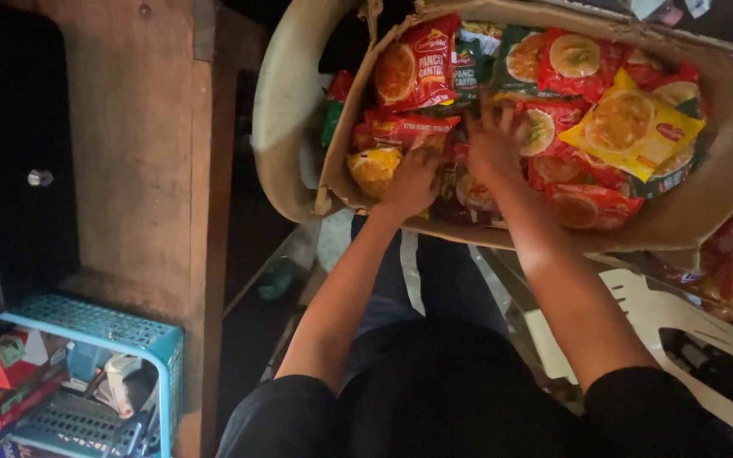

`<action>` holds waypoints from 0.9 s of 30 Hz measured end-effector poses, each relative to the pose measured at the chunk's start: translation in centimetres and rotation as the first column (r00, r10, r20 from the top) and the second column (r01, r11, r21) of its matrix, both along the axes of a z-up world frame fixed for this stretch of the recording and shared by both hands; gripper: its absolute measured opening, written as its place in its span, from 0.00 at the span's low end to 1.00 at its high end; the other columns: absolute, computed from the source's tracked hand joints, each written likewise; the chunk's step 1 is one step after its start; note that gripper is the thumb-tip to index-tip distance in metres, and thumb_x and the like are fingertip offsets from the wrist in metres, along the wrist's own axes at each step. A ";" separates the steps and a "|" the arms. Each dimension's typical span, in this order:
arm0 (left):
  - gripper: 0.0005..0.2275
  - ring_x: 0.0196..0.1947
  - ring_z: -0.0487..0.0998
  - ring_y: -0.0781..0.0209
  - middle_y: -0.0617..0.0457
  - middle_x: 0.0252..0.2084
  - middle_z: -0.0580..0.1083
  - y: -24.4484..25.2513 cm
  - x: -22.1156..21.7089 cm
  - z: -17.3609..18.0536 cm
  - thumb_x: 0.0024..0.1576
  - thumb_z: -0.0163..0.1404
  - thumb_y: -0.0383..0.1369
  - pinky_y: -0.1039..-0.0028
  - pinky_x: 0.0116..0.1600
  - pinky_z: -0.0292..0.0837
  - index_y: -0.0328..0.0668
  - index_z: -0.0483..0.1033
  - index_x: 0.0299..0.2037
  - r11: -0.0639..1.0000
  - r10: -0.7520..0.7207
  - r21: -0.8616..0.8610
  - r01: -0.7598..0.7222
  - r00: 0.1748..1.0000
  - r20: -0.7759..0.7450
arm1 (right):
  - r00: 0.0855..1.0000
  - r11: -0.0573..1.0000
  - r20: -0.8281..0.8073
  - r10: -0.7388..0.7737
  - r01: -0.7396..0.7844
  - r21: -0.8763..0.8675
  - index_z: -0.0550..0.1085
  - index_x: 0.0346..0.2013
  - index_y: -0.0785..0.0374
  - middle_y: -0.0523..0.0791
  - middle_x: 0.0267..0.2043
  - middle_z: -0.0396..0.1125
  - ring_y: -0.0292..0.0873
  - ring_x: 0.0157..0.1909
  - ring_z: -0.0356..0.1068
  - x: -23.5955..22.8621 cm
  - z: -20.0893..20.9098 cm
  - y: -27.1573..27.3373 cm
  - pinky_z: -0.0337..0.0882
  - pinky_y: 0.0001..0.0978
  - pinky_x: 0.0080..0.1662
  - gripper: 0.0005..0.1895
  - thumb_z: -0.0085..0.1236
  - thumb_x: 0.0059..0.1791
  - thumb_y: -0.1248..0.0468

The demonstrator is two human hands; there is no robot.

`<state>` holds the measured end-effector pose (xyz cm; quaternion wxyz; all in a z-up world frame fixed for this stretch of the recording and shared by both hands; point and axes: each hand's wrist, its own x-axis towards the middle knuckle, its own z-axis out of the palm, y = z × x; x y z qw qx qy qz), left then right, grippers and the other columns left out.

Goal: Stock and organize packets of instant noodles onto a grocery shelf from a cardboard box.

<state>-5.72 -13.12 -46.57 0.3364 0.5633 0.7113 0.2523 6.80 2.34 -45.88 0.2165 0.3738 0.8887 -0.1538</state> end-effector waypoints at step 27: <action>0.22 0.49 0.77 0.49 0.43 0.54 0.72 8.1 7.1 20.8 0.61 0.51 0.25 0.54 0.50 0.77 0.38 0.57 0.64 0.806 0.169 -0.191 -0.560 -0.091 0.981 | 0.297 0.973 -0.938 -0.177 0.197 -0.122 0.77 0.50 0.63 0.46 0.57 0.68 0.45 0.63 0.66 16.6 24.6 -7.6 0.66 0.34 0.64 0.08 0.53 0.58 0.73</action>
